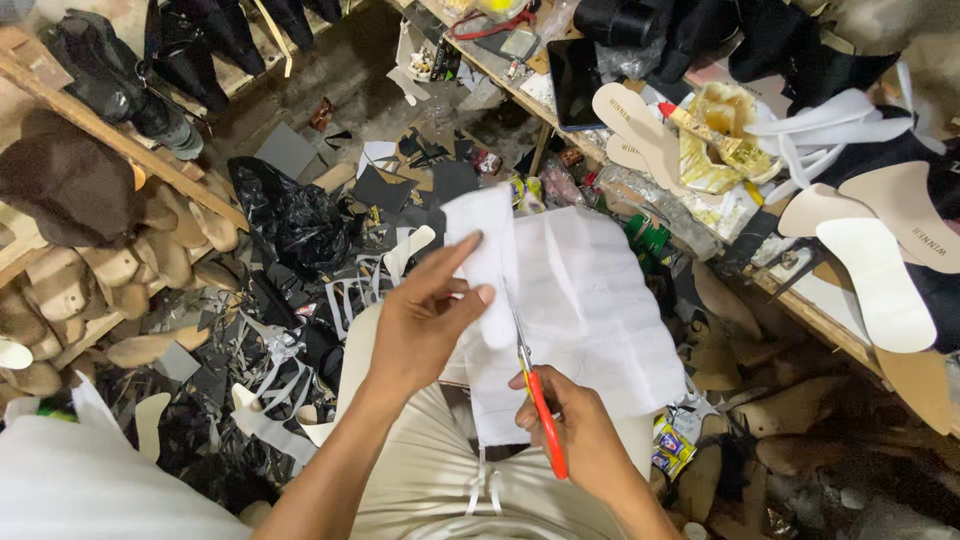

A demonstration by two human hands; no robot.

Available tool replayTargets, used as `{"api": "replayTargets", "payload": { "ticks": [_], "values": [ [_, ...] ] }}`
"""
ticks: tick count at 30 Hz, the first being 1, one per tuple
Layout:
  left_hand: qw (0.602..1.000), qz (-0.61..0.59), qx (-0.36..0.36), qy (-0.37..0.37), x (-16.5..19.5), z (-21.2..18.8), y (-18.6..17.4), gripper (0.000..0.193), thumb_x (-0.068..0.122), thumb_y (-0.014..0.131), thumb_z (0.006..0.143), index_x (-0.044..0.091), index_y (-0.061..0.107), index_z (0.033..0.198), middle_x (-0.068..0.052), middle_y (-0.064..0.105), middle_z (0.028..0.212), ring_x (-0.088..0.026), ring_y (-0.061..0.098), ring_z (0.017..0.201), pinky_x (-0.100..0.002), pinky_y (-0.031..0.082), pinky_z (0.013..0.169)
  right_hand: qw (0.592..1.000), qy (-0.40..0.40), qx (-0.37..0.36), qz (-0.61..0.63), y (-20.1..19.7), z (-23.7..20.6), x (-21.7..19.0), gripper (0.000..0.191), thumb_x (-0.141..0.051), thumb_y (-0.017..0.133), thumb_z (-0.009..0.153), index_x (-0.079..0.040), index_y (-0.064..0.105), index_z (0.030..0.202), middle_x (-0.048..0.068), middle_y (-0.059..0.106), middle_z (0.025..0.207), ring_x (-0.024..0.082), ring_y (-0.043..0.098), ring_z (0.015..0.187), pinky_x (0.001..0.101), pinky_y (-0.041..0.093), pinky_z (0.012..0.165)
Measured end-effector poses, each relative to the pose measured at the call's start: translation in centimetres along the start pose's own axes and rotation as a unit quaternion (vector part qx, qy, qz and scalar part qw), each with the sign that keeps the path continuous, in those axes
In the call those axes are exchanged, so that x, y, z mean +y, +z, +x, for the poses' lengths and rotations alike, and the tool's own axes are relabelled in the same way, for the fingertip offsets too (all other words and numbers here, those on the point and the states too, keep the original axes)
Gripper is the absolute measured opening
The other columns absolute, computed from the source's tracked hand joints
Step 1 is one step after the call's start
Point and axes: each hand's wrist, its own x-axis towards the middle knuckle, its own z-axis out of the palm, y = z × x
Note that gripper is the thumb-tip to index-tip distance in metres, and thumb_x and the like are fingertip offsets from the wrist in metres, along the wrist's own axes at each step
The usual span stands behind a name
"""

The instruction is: The person cuts a white foam sheet into shoe insole shapes using red-handled scissors. They hold the foam with one hand and cut along pre-drawn outlines with the other, repeatedly trimming and separating individual insole pieces.

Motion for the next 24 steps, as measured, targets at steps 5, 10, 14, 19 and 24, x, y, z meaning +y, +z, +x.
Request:
{"api": "replayTargets", "payload": {
  "ticks": [5,10,14,19,24],
  "values": [
    [0.999,-0.036,-0.005,-0.020,0.5,-0.2,0.5,0.057,0.006,0.078,0.088,0.011,0.060,0.142,-0.001,0.061,0.137,-0.005,0.057,0.097,-0.020,0.051,0.088,0.990,0.109,0.003,0.087,0.1,-0.1,-0.5,0.027,-0.001,0.057,0.089,-0.005,0.064,0.115,0.002,0.054,0.071,0.011,0.041,0.053,0.0280,0.035,0.046],
    [0.999,-0.007,0.027,-0.039,0.9,0.2,0.0,0.054,0.005,0.078,0.089,0.008,0.065,0.142,-0.003,0.065,0.125,-0.005,0.050,0.078,-0.020,0.045,0.070,0.999,0.024,-0.004,0.032,0.3,0.3,0.1,0.027,-0.004,0.061,0.090,-0.003,0.064,0.117,0.001,0.062,0.076,0.007,0.053,0.064,0.0232,0.046,0.055],
    [0.994,-0.085,0.005,-0.062,0.6,-0.6,1.0,0.051,0.004,0.077,0.087,0.006,0.066,0.136,0.000,0.066,0.121,-0.003,0.055,0.078,-0.018,0.050,0.070,0.997,-0.047,0.014,0.064,1.1,0.5,0.4,0.030,-0.006,0.060,0.094,0.001,0.060,0.123,0.001,0.057,0.080,0.007,0.050,0.067,0.0235,0.046,0.059],
    [0.986,-0.127,0.078,-0.073,0.0,-0.7,1.5,0.042,0.004,0.076,0.090,0.002,0.070,0.132,-0.003,0.068,0.117,-0.004,0.057,0.079,-0.020,0.050,0.073,0.985,0.109,0.037,0.131,1.5,0.4,0.0,0.029,-0.014,0.061,0.093,0.001,0.063,0.118,0.002,0.058,0.075,0.012,0.045,0.056,0.0280,0.037,0.050],
    [0.989,-0.122,0.069,-0.050,-0.2,-0.9,1.6,0.043,0.002,0.076,0.088,0.003,0.070,0.130,-0.004,0.069,0.121,-0.005,0.062,0.084,-0.022,0.052,0.076,0.997,-0.007,0.027,0.078,1.5,0.5,0.0,0.032,-0.012,0.059,0.093,0.000,0.064,0.123,0.002,0.060,0.077,0.009,0.055,0.066,0.0256,0.051,0.061]
  ]
}}
